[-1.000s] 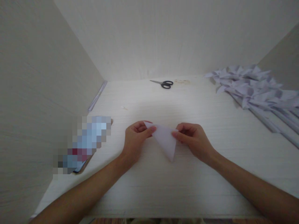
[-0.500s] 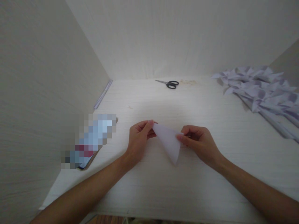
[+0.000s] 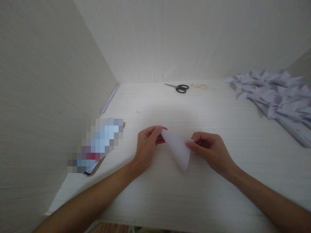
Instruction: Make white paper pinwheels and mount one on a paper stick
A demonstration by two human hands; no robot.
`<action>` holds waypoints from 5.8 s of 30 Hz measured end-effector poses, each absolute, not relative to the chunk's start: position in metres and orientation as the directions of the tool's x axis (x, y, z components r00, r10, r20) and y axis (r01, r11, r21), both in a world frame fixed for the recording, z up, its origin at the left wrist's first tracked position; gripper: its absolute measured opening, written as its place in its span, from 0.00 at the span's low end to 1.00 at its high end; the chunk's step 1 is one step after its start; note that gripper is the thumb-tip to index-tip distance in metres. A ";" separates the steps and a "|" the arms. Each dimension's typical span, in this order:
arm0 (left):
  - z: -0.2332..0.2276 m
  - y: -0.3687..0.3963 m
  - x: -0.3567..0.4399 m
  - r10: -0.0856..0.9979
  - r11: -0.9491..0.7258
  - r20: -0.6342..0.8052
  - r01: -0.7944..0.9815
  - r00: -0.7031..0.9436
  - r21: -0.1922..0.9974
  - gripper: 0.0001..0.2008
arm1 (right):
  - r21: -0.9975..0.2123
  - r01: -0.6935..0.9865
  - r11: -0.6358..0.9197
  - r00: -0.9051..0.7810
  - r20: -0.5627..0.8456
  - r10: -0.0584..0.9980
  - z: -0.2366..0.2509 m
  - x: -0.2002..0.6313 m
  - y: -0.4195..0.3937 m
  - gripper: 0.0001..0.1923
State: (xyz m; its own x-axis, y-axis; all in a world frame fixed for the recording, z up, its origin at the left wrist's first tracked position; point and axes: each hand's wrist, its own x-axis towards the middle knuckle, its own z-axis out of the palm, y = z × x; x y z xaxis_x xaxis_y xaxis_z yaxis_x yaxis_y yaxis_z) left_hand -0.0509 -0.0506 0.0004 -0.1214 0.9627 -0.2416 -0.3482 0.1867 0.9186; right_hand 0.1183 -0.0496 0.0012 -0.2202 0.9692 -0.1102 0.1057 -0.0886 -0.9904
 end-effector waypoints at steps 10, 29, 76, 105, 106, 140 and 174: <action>0.001 -0.051 -0.050 0.963 0.176 -0.234 -0.340 -0.137 0.924 0.09 | -0.983 0.162 -0.089 -0.195 -0.120 0.973 0.003 0.117 -0.050 0.13; 0.002 -0.050 -0.052 0.961 0.189 -0.251 -0.383 -0.119 0.904 0.10 | -0.986 0.131 -0.106 -0.257 -0.137 0.957 0.002 0.118 -0.049 0.15; 0.004 -0.069 -0.037 0.751 0.288 -0.356 0.210 0.556 0.934 0.13 | -0.949 0.274 0.158 -0.622 -0.050 0.781 0.005 0.118 -0.055 0.17; 0.014 -0.047 -0.059 0.990 0.128 -0.123 0.071 -0.073 0.989 0.13 | -0.926 0.349 0.141 -0.265 0.046 0.963 0.009 0.150 -0.030 0.09; 0.015 -0.048 -0.058 0.991 0.114 -0.109 0.052 -0.083 0.992 0.13 | -0.922 0.362 0.137 -0.308 0.021 0.951 0.009 0.150 -0.031 0.09; 0.022 -0.065 -0.053 0.981 -0.195 0.195 0.086 0.009 0.977 0.11 | -0.832 0.517 0.200 -0.482 -0.090 0.871 0.014 0.116 -0.067 0.12; 0.025 -0.070 -0.049 0.960 -0.267 0.263 -0.031 -0.094 0.963 0.08 | -0.806 0.540 0.243 -0.502 -0.077 0.861 0.009 0.108 -0.079 0.14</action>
